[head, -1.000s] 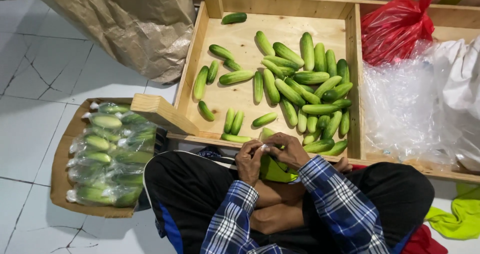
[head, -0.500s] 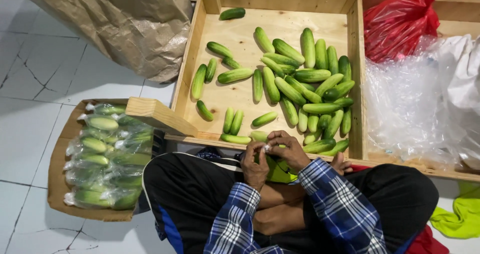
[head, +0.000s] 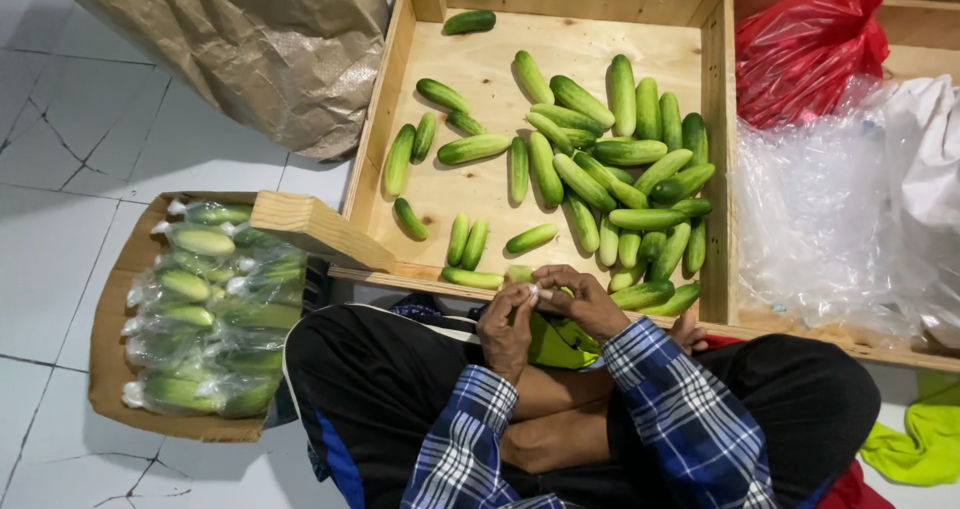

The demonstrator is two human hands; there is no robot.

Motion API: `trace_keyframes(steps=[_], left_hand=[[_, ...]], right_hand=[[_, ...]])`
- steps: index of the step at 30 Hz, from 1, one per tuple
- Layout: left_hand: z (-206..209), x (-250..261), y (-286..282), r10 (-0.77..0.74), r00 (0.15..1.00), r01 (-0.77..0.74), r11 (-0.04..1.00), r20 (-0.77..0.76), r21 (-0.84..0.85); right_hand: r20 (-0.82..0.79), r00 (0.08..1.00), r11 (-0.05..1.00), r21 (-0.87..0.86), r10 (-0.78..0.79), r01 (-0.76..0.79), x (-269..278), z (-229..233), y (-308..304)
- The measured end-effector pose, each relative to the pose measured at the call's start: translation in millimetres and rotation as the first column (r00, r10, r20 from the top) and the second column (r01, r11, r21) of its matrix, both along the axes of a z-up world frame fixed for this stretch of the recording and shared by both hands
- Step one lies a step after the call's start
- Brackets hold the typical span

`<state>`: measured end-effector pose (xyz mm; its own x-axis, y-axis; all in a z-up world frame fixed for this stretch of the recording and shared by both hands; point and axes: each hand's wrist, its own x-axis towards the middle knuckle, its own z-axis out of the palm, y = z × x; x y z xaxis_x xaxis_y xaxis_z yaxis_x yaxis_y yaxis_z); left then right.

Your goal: The person picks cucumbers from a wooden tray, wipes them with a yellow cloth, and places them into plastic bags which they then seal by hand and place into a cardboard box.

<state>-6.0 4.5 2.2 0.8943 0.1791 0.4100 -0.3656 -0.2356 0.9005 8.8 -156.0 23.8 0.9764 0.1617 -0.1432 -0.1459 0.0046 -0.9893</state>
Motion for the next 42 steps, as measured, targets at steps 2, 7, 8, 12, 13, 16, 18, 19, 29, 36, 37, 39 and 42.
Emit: trace_keyframes(steps=[2,7,8,12,13,16,18,19,29,36,37,39,42], left_hand=[[-11,0,0,0.054,0.999,-0.054,0.998,0.009,0.033],[-6,-1,1,0.051,0.999,-0.05,0.999,-0.017,0.018],[-6,-1,1,0.059,0.998,-0.058,0.998,-0.034,0.02],[-12,-1,0,0.056,0.995,-0.056,0.998,-0.078,0.0],[-16,-1,-1,0.052,0.993,-0.054,0.998,-0.102,-0.019],[-22,-1,-5,0.034,0.987,-0.045,0.997,-0.159,-0.066],[-21,0,-8,0.022,0.982,-0.041,0.994,-0.189,-0.097],[-20,0,-9,-0.007,0.978,-0.026,0.987,-0.209,-0.155],[-30,3,-4,-0.099,0.956,0.011,0.953,-0.277,-0.302],[-41,6,-2,-0.186,0.94,0.056,0.912,-0.287,-0.407],[-43,6,-2,-0.18,0.936,0.044,0.913,-0.304,-0.405],[-44,6,-1,-0.177,0.93,0.035,0.915,-0.321,-0.402],[-47,6,0,-0.182,0.926,0.025,0.903,-0.33,-0.428]], right_hand=[[0.028,0.999,0.999,-0.002,-0.045,0.045,3,-7,2],[-0.033,0.996,0.996,0.0,-0.088,0.088,0,-5,7],[-0.033,0.996,0.996,-0.01,-0.088,0.087,2,-5,7],[-0.059,0.993,0.995,0.007,-0.104,0.105,-1,7,12],[-0.065,0.992,0.994,0.004,-0.107,0.108,0,6,11],[-0.077,0.99,0.993,0.016,-0.115,0.117,-1,12,12],[-0.08,0.99,0.992,0.03,-0.117,0.119,-1,19,13],[-0.088,0.99,0.993,0.037,-0.109,0.112,-2,24,15],[-0.092,0.995,0.999,0.002,0.035,-0.035,-4,50,7],[0.028,0.998,0.998,-0.031,-0.049,0.05,1,8,7],[0.027,0.997,0.998,-0.009,-0.069,0.069,-1,14,11],[0.025,0.996,0.996,0.015,-0.091,0.091,-3,18,15],[-0.023,0.995,0.994,0.039,-0.101,0.102,-2,11,13]])
